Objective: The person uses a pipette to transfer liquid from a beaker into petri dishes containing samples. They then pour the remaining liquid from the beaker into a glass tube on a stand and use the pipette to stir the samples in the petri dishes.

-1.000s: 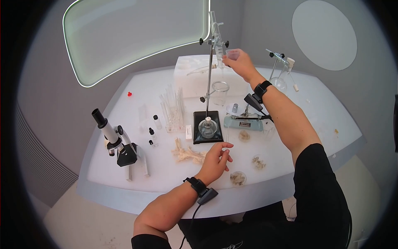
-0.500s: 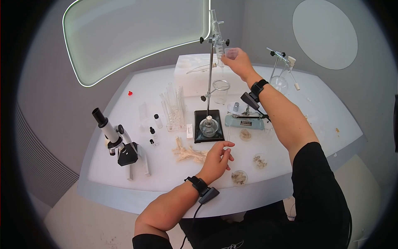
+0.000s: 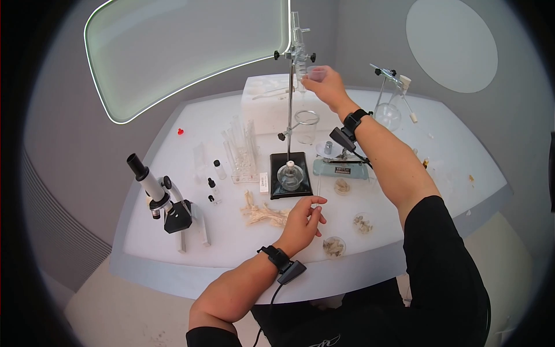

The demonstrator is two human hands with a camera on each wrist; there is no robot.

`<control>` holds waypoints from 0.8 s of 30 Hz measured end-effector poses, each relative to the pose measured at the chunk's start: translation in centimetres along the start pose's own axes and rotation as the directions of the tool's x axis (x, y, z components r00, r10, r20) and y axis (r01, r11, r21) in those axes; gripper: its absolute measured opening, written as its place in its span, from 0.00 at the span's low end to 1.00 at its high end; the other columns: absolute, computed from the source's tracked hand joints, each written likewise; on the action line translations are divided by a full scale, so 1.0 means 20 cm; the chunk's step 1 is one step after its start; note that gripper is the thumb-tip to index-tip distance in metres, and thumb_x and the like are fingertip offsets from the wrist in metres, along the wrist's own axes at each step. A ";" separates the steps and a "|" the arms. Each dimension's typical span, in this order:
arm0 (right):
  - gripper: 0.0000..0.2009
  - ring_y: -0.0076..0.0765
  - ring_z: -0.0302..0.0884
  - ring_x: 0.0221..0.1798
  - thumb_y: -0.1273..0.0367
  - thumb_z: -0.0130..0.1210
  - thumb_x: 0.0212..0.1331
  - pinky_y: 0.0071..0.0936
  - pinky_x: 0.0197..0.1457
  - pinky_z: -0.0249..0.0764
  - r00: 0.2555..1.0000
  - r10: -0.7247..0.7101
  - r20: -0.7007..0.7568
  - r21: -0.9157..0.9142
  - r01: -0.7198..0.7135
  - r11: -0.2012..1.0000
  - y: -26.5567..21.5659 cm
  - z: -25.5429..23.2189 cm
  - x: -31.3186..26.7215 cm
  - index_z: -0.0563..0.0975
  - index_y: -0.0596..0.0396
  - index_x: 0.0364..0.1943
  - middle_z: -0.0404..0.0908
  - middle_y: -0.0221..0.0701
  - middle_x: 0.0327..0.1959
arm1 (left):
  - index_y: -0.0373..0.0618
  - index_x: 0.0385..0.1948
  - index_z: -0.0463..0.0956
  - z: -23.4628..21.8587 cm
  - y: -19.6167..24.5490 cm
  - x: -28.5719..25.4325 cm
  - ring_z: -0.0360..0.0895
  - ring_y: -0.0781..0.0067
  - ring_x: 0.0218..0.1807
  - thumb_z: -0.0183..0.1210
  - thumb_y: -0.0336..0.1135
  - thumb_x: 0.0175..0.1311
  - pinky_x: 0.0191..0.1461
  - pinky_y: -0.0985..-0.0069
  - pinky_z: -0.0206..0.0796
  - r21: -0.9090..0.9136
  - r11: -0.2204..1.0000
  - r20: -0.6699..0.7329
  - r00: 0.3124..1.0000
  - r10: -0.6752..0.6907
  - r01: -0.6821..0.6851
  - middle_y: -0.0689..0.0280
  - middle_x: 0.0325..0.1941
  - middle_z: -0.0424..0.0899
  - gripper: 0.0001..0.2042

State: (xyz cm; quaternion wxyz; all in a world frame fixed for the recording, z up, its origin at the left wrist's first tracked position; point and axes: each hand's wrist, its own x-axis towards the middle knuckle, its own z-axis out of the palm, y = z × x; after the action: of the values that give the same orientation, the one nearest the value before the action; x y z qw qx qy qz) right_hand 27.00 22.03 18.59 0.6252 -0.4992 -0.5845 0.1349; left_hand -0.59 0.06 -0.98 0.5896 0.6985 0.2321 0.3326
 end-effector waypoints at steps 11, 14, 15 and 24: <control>0.33 0.42 0.90 0.64 0.60 0.80 0.64 0.36 0.68 0.85 1.000 -0.016 0.020 -0.024 0.017 1.000 0.02 -0.02 0.00 0.79 0.68 0.66 0.91 0.47 0.60 | 0.42 0.68 0.76 0.00 0.01 0.00 0.86 0.81 0.43 0.52 0.29 0.90 0.35 0.78 0.84 -0.023 1.000 -0.002 1.000 -0.017 0.017 0.65 0.42 0.85 0.13; 0.33 0.41 0.91 0.61 0.60 0.79 0.64 0.36 0.66 0.86 0.999 -0.021 0.039 -0.082 0.024 0.996 -0.03 -0.06 -0.05 0.80 0.69 0.65 0.92 0.47 0.59 | 0.42 0.68 0.76 0.00 0.01 0.00 0.86 0.81 0.43 0.52 0.29 0.90 0.35 0.78 0.84 -0.023 1.000 -0.001 1.000 -0.011 0.011 0.65 0.42 0.85 0.13; 0.32 0.40 0.93 0.58 0.59 0.78 0.64 0.35 0.64 0.87 0.999 -0.021 0.050 -0.127 0.027 0.992 -0.01 -0.07 -0.06 0.80 0.69 0.65 0.92 0.48 0.58 | 0.42 0.68 0.76 0.00 0.01 0.00 0.86 0.81 0.43 0.52 0.29 0.90 0.35 0.78 0.84 -0.024 1.000 -0.002 1.000 -0.011 0.011 0.65 0.42 0.85 0.13; 0.30 0.38 0.95 0.38 0.70 0.72 0.60 0.30 0.42 0.92 0.936 0.347 0.064 -0.404 -0.294 0.866 -0.05 -0.16 -0.33 0.78 0.79 0.63 0.92 0.51 0.46 | 0.42 0.68 0.76 0.00 0.01 0.00 0.86 0.81 0.42 0.52 0.29 0.90 0.34 0.78 0.84 -0.015 1.000 0.000 1.000 -0.018 0.018 0.65 0.41 0.85 0.13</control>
State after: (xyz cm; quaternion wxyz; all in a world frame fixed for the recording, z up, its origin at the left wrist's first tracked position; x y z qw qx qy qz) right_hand 27.47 15.07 15.94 0.4419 -0.6930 -0.5491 0.1516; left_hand -0.66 0.09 -0.86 0.5976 0.6921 0.2357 0.3290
